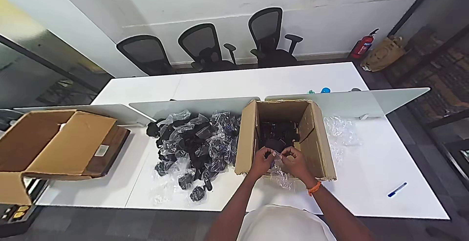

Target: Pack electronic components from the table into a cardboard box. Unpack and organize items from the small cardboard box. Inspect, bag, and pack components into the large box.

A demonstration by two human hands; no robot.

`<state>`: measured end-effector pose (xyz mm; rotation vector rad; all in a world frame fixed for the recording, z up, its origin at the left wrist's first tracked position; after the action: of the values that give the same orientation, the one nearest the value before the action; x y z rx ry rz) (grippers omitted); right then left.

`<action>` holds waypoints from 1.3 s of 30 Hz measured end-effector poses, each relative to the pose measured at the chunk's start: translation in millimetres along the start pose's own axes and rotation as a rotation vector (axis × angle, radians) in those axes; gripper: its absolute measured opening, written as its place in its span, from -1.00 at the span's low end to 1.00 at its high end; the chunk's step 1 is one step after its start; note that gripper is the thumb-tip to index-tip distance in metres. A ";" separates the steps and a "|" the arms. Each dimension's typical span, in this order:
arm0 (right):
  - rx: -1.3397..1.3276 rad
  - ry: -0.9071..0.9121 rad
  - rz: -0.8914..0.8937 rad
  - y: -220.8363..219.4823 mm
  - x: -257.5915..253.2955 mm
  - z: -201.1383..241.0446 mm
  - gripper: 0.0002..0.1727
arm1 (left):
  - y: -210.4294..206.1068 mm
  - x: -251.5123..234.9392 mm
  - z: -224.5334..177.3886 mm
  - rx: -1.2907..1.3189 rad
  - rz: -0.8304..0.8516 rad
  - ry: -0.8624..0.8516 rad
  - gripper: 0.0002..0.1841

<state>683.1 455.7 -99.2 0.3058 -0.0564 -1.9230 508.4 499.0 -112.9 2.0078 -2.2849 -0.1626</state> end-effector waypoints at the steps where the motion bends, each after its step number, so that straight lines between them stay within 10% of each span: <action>1: 0.003 -0.002 -0.001 0.2 0.5 0.4 -0.88 | -0.2 0.6 -0.1 0.008 0.006 0.002 -0.83; 33: 0.223 0.114 -0.020 1.9 6.8 5.2 -0.86 | -6.4 5.3 -8.7 -0.124 0.078 -0.148 -0.84; 39: 0.251 0.121 -0.064 3.6 5.8 7.7 -0.60 | 1.6 2.8 -2.8 0.010 0.000 -0.014 -0.85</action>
<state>682.7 448.2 -92.1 0.5973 -0.2105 -1.9583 506.9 496.4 -109.9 2.0180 -2.2987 -0.1654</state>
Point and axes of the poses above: each hand's wrist, its own x-axis away from the middle knuckle, its own y-axis out of the back of the hand, z = x × y, the point moved 6 cm from there along -x, towards the middle knuckle, and after that the axes turned 15 degrees about -z, right-handed, at the moved point
